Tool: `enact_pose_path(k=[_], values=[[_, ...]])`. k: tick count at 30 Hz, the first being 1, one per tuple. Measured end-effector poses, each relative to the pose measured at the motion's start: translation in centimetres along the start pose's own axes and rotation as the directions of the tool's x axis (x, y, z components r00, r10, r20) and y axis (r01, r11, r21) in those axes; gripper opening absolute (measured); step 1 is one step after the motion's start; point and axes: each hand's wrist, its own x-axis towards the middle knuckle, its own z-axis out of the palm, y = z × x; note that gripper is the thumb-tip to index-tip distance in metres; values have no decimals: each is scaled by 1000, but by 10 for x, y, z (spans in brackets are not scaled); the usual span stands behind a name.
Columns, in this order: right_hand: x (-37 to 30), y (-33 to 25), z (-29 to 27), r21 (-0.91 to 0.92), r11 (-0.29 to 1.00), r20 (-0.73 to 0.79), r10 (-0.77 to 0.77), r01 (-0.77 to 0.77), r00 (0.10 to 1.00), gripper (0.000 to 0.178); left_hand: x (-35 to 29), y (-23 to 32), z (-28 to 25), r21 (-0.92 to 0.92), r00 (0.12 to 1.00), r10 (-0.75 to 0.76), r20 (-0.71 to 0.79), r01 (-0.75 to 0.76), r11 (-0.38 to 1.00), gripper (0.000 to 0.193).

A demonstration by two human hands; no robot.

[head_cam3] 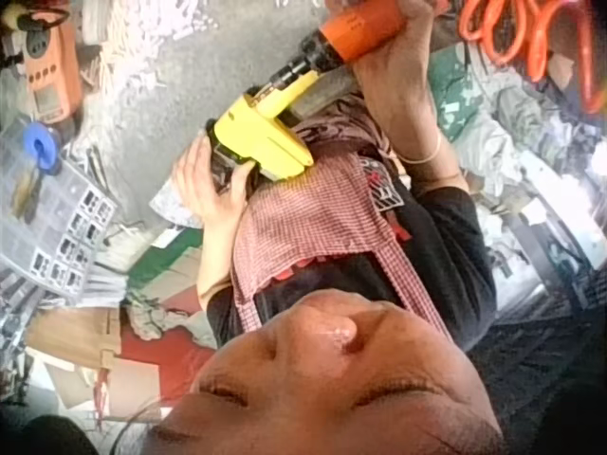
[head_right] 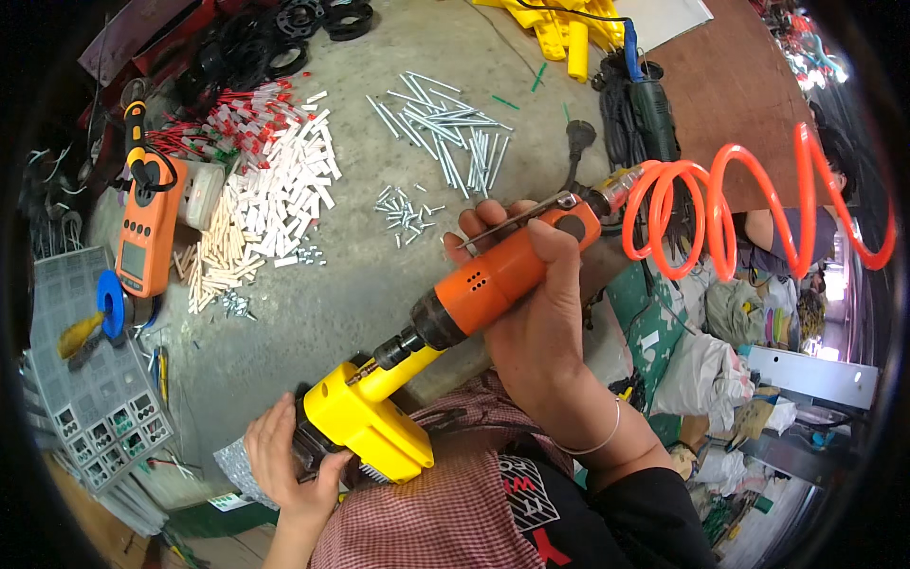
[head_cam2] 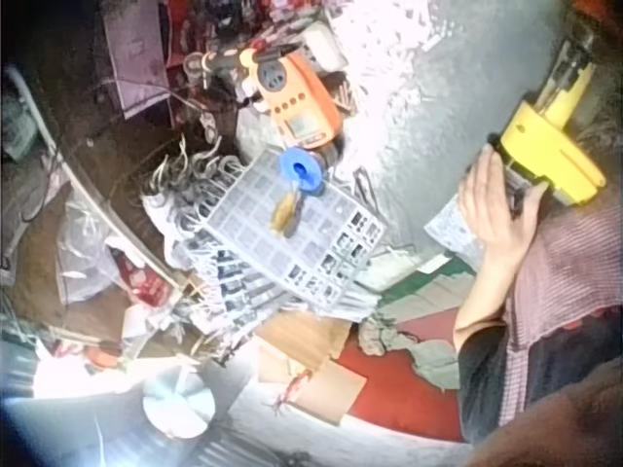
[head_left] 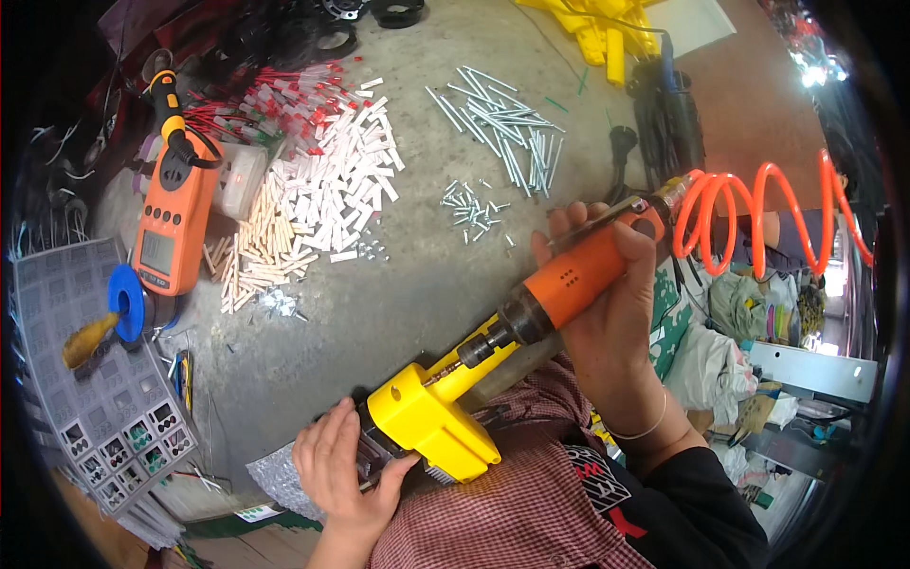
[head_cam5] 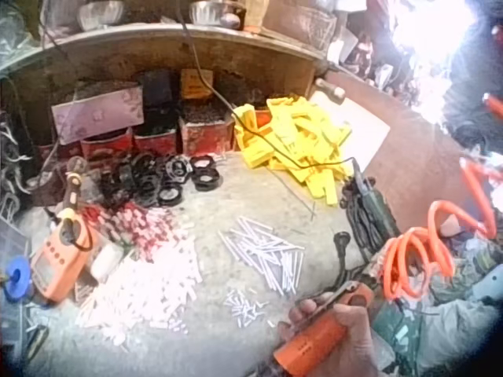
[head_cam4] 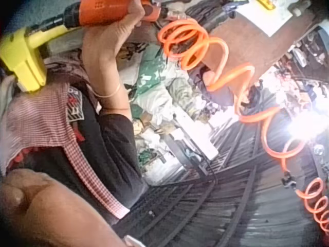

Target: Assembling and soldering components for a yellow handheld electronic device.

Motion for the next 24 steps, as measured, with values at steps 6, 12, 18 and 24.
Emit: enact_pose_path(k=[6,12,18,24], values=[[0,1,1,5,1000,-32,14,-14,999,35,0,-1,0,-14,1000,-15,18,16,1000,66],[0,0,0,27,1000,-21,9,-9,1000,35,1,2,0,3,999,-18,33,18,1000,66],[0,2,-1,41,998,18,40,-41,999,28,0,1,1,-13,1000,-2,20,2,1000,65],[3,4,-2,24,995,22,96,-97,995,26,6,-1,-1,-59,1000,6,-1,-6,998,66]])
